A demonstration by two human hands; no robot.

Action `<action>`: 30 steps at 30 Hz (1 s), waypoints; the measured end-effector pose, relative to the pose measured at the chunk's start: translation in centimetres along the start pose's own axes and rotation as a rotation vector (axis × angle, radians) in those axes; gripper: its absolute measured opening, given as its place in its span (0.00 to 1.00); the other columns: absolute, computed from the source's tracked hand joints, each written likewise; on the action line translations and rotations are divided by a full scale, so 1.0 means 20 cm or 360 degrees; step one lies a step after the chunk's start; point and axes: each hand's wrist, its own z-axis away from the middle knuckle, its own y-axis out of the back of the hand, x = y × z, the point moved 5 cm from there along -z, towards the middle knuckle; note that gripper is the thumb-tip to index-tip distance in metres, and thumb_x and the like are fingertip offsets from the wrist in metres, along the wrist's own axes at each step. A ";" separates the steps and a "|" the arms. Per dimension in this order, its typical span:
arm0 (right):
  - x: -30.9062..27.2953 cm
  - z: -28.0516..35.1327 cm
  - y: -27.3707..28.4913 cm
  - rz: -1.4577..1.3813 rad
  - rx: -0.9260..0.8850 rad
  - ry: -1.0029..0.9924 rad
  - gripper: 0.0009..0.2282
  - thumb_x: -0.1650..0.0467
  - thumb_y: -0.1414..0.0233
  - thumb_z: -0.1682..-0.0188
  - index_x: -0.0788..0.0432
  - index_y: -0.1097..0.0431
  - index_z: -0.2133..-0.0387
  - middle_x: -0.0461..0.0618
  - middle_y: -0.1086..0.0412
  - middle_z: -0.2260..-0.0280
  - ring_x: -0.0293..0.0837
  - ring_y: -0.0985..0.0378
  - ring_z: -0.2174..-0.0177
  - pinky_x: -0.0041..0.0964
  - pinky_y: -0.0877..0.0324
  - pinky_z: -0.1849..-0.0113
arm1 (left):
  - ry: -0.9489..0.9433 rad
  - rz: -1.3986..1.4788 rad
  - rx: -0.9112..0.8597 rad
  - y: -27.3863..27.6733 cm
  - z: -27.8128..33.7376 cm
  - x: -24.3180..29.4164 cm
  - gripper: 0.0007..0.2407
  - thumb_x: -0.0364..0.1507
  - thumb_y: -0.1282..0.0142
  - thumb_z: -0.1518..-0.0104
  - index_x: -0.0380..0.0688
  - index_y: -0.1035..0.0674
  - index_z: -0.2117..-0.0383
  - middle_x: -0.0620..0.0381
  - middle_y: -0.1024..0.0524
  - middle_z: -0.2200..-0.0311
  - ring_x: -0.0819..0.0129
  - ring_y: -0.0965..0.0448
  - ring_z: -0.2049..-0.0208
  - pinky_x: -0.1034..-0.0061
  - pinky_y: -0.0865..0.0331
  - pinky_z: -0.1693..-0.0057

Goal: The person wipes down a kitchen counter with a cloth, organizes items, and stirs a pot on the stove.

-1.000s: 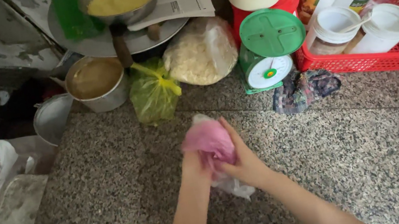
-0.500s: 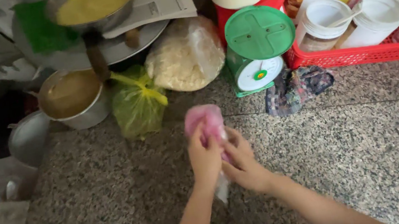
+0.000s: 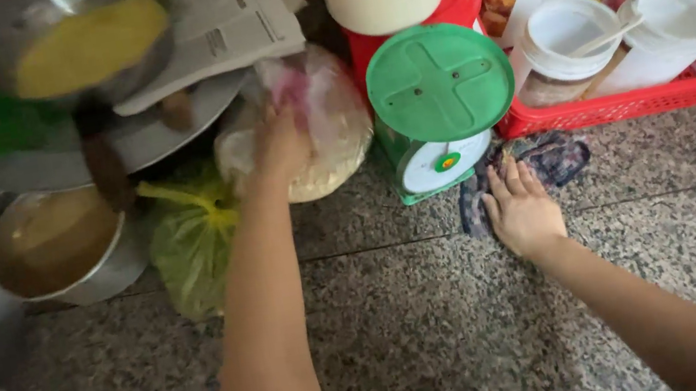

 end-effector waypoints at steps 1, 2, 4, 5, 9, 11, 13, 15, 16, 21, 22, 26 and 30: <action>0.00 0.00 -0.01 0.0103 -0.0016 0.0025 0.28 0.54 0.69 0.37 0.51 0.49 0.27 0.65 0.49 0.29 0.61 0.49 0.30 0.52 0.54 0.31 | 0.0145 -0.0031 -0.0084 0.00 -0.02 0.00 0.30 0.32 0.39 0.42 0.53 0.34 0.31 0.42 0.45 0.28 0.36 0.34 0.33 0.47 0.34 0.32; -0.01 0.00 -0.01 0.0107 -0.0034 0.0009 0.28 0.54 0.69 0.37 0.51 0.49 0.27 0.65 0.49 0.29 0.61 0.49 0.30 0.52 0.54 0.31 | 0.0140 -0.0025 -0.0108 -0.01 -0.13 -0.08 0.30 0.32 0.39 0.42 0.53 0.34 0.31 0.42 0.45 0.28 0.36 0.34 0.33 0.47 0.34 0.32; 0.00 0.02 0.02 0.0144 -0.0044 -0.0003 0.27 0.55 0.67 0.38 0.50 0.49 0.27 0.63 0.50 0.29 0.60 0.48 0.30 0.52 0.51 0.32 | 0.0327 -0.0236 -0.0037 -0.06 -0.33 -0.22 0.24 0.44 0.40 0.40 0.58 0.28 0.37 0.48 0.36 0.36 0.42 0.31 0.37 0.49 0.29 0.38; -0.01 0.04 0.02 0.0158 -0.0069 -0.0031 0.27 0.55 0.67 0.38 0.50 0.49 0.27 0.63 0.50 0.29 0.60 0.48 0.30 0.52 0.51 0.32 | 0.0314 -0.0220 -0.0070 -0.09 -0.34 -0.27 0.24 0.44 0.40 0.40 0.58 0.28 0.37 0.48 0.36 0.36 0.42 0.31 0.37 0.49 0.29 0.38; -0.04 0.04 0.07 0.0191 -0.0053 0.0001 0.27 0.57 0.68 0.38 0.51 0.51 0.27 0.63 0.51 0.28 0.61 0.50 0.30 0.52 0.50 0.33 | 0.0411 -0.0398 0.0186 -0.04 -0.41 -0.23 0.20 0.34 0.35 0.47 0.59 0.22 0.45 0.48 0.25 0.48 0.41 0.21 0.49 0.43 0.23 0.54; -0.05 0.04 0.05 0.0162 -0.0061 0.0042 0.27 0.57 0.68 0.38 0.53 0.51 0.27 0.65 0.51 0.29 0.62 0.50 0.30 0.52 0.48 0.34 | 0.0493 -0.0446 0.0313 0.08 -0.32 -0.08 0.15 0.34 0.41 0.43 0.60 0.21 0.48 0.48 0.24 0.51 0.41 0.20 0.53 0.42 0.23 0.59; -0.04 0.04 0.06 0.0149 0.0228 0.0196 0.27 0.59 0.65 0.40 0.64 0.44 0.32 0.71 0.49 0.31 0.67 0.46 0.33 0.51 0.46 0.36 | 0.0387 -0.0094 0.0105 0.17 -0.17 0.14 0.22 0.22 0.36 0.48 0.51 0.22 0.44 0.44 0.54 0.27 0.32 0.48 0.35 0.29 0.57 0.34; -0.04 0.03 0.05 0.0169 0.0338 0.0234 0.27 0.59 0.63 0.40 0.65 0.42 0.33 0.71 0.46 0.32 0.67 0.42 0.34 0.51 0.43 0.38 | 0.0248 -0.0207 0.0082 0.22 0.06 0.20 0.26 0.23 0.42 0.45 0.60 0.27 0.38 0.42 0.56 0.27 0.32 0.55 0.31 0.26 0.60 0.33; -0.05 0.05 0.04 0.0182 0.0442 0.0271 0.26 0.59 0.60 0.40 0.65 0.39 0.35 0.71 0.42 0.33 0.68 0.38 0.36 0.51 0.39 0.39 | 0.0111 -0.0326 0.0050 0.25 0.20 0.23 0.29 0.23 0.48 0.41 0.69 0.33 0.31 0.40 0.59 0.26 0.33 0.63 0.27 0.22 0.62 0.33; 0.01 -0.02 0.07 -0.0054 0.0052 0.0089 0.24 0.62 0.60 0.39 0.53 0.42 0.30 0.64 0.43 0.31 0.63 0.40 0.34 0.54 0.41 0.36 | -0.0430 0.0157 0.0339 0.16 0.86 0.61 0.21 0.23 0.41 0.45 0.37 0.24 0.42 0.32 0.26 0.47 0.33 0.27 0.43 0.44 0.38 0.38; 0.01 -0.02 0.08 -0.0174 0.0039 0.0068 0.23 0.66 0.56 0.41 0.51 0.39 0.31 0.62 0.41 0.32 0.64 0.37 0.35 0.56 0.37 0.39 | -0.0234 0.0315 0.0000 0.09 0.97 0.70 0.26 0.31 0.40 0.42 0.33 0.29 0.38 0.29 0.26 0.44 0.33 0.26 0.42 0.43 0.33 0.39; 0.14 -0.10 0.00 -0.0116 0.0030 0.0010 0.24 0.65 0.58 0.45 0.37 0.36 0.33 0.47 0.34 0.35 0.53 0.27 0.41 0.51 0.29 0.45 | 0.0049 0.0627 -0.0026 -0.27 0.80 0.82 0.37 0.34 0.37 0.42 0.36 0.47 0.29 0.31 0.39 0.34 0.29 0.27 0.41 0.39 0.29 0.40; 0.28 -0.02 0.01 -0.0569 0.0024 -0.0343 0.21 0.61 0.53 0.46 0.21 0.34 0.40 0.37 0.26 0.44 0.53 0.21 0.48 0.55 0.27 0.47 | 0.0298 0.0257 -0.0203 -0.47 0.55 0.68 0.24 0.41 0.40 0.41 0.44 0.31 0.41 0.45 0.23 0.46 0.43 0.20 0.45 0.40 0.27 0.44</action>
